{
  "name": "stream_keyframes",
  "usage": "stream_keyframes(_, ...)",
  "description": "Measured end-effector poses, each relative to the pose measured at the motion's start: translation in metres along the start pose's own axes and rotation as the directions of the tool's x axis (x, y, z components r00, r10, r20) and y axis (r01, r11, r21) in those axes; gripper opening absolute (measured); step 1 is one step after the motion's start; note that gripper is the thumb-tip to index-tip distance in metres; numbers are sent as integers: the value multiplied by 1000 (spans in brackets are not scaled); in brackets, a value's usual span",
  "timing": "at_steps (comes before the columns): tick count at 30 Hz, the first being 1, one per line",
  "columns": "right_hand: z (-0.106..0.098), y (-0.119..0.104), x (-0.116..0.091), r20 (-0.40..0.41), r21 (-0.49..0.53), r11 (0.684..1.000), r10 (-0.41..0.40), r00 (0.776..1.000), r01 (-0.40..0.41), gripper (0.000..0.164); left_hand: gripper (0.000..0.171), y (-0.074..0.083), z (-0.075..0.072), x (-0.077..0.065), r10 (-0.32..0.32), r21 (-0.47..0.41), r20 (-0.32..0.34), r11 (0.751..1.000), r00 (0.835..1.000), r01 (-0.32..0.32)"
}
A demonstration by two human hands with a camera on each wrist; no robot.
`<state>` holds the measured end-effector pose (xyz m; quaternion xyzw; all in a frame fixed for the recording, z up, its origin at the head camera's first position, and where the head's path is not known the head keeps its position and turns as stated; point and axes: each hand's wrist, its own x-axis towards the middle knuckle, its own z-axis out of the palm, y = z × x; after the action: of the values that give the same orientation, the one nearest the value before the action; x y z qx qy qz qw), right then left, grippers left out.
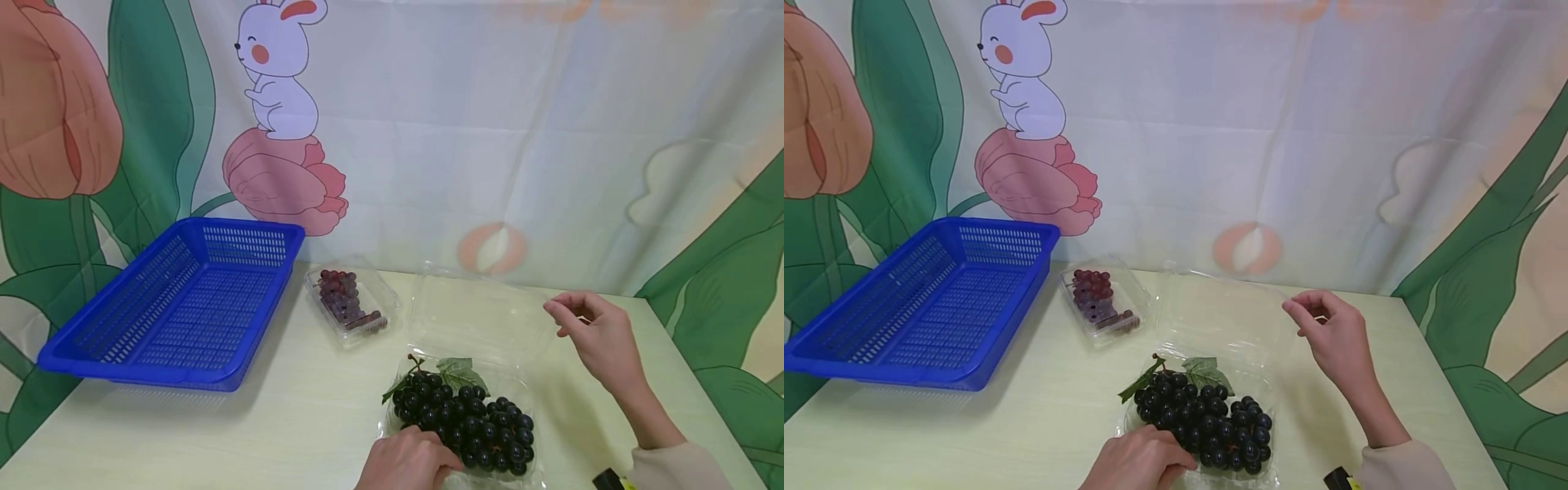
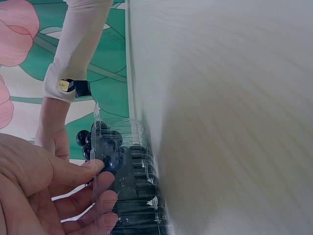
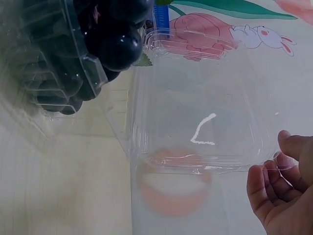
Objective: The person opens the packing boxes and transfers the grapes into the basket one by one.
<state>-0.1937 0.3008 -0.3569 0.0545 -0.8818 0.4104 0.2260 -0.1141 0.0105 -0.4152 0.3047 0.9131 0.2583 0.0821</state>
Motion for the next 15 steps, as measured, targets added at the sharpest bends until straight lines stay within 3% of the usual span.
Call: stream_keyframes(15, 5, 14, 9, 67, 88, 994, 61, 996, -67, 22, 20, -1, 0, 0, 1, 0, -5, 1000, 1000, -1)
